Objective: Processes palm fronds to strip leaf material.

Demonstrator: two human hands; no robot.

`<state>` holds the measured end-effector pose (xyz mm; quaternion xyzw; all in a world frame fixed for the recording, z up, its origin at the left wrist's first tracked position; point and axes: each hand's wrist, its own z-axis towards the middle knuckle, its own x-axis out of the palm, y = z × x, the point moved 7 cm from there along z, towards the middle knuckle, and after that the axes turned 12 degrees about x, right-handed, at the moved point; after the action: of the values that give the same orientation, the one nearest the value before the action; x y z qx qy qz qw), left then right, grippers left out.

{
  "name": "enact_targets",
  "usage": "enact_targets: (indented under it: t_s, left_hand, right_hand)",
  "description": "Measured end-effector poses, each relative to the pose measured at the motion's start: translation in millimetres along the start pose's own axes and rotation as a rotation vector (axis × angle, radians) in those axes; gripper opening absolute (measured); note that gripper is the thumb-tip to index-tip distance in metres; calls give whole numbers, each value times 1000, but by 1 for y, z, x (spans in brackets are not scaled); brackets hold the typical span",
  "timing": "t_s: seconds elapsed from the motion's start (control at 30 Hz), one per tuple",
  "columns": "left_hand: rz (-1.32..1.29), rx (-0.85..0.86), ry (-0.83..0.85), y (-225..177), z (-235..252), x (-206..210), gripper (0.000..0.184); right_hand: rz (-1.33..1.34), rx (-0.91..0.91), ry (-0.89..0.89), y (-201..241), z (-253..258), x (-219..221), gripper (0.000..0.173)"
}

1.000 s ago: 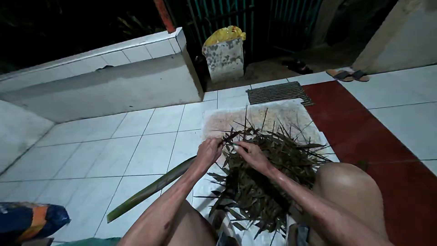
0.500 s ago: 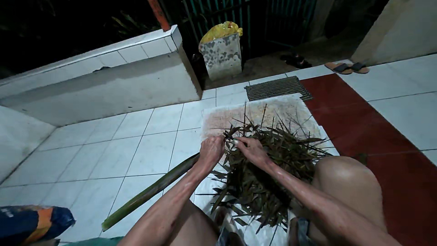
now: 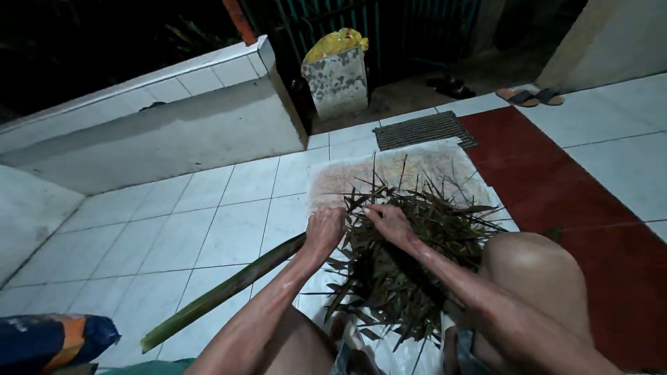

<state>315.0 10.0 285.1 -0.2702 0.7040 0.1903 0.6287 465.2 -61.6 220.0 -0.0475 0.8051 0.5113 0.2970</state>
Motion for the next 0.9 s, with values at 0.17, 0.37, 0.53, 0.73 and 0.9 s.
enact_targets:
  t_s: [0.17, 0.37, 0.53, 0.73, 0.9]
  left_hand:
    - [1, -1, 11, -1, -1, 0, 33]
    - [-2, 9, 13, -4, -5, -4, 33]
    - [-3, 21, -11, 0, -11, -5, 32]
    - [42, 43, -97, 4, -12, -7, 29]
    - [80, 71, -109, -5, -9, -7, 28]
  right_hand:
    - [-78, 12, -48, 0, -2, -2, 41]
    - [-95, 65, -115, -14, 5, -14, 40]
    - [-73, 155, -272, -35, 13, -43, 40]
    - [50, -51, -195, -25, 9, -43, 38]
    - [105, -104, 124, 1, -8, -16, 39]
